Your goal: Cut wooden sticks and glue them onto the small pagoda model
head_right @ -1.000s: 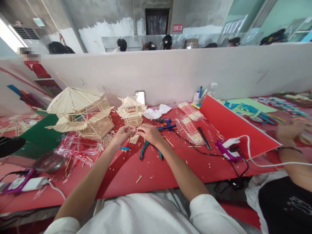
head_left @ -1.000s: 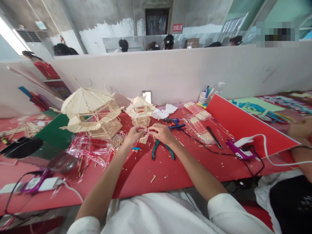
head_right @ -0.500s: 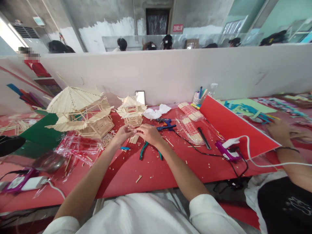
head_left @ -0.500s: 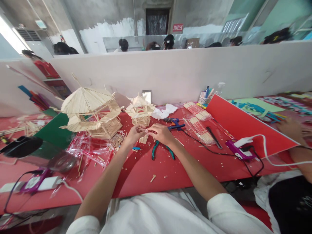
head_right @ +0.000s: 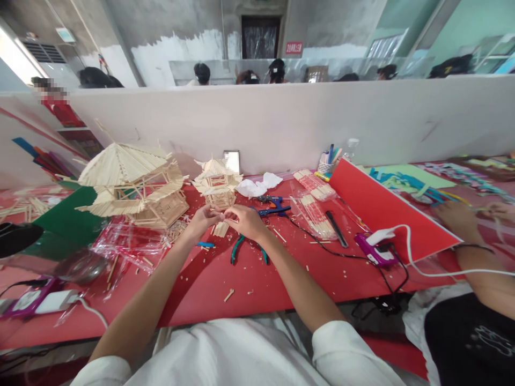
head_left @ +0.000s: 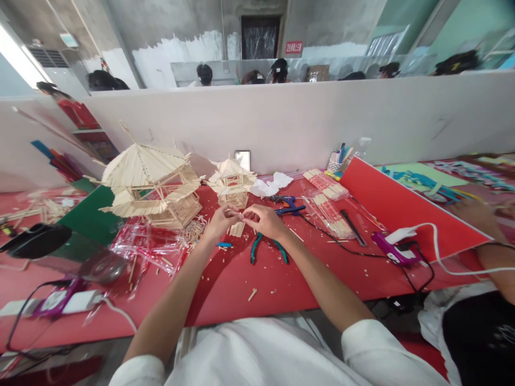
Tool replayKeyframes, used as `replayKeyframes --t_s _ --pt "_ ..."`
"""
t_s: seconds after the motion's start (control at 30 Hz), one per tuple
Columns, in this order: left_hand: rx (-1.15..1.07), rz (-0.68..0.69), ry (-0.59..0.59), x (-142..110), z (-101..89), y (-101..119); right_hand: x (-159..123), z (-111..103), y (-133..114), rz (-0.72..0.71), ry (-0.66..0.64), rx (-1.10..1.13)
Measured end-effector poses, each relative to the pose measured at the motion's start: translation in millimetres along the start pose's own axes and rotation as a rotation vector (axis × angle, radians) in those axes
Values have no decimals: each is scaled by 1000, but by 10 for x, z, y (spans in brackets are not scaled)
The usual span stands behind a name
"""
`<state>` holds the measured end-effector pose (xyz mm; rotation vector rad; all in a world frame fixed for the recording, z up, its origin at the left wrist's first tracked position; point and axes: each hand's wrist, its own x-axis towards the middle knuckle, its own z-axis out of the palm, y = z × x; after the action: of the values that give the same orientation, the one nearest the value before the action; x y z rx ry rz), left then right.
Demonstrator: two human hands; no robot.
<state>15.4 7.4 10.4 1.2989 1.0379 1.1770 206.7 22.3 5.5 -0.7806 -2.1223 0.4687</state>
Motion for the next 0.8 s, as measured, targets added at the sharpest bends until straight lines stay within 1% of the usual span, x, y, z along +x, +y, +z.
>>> replayKeyframes --t_s 0.27,0.47,0.8 --pt "-23 0 -72 15 -34 -33 -11 -24 -36 -19 -35 -50" --pt "19 11 -104 17 -52 -32 -17 -25 -30 -40 -54 -87" --pt "76 11 -183 2 -98 17 -25 -44 -31 -128 -104 -226"
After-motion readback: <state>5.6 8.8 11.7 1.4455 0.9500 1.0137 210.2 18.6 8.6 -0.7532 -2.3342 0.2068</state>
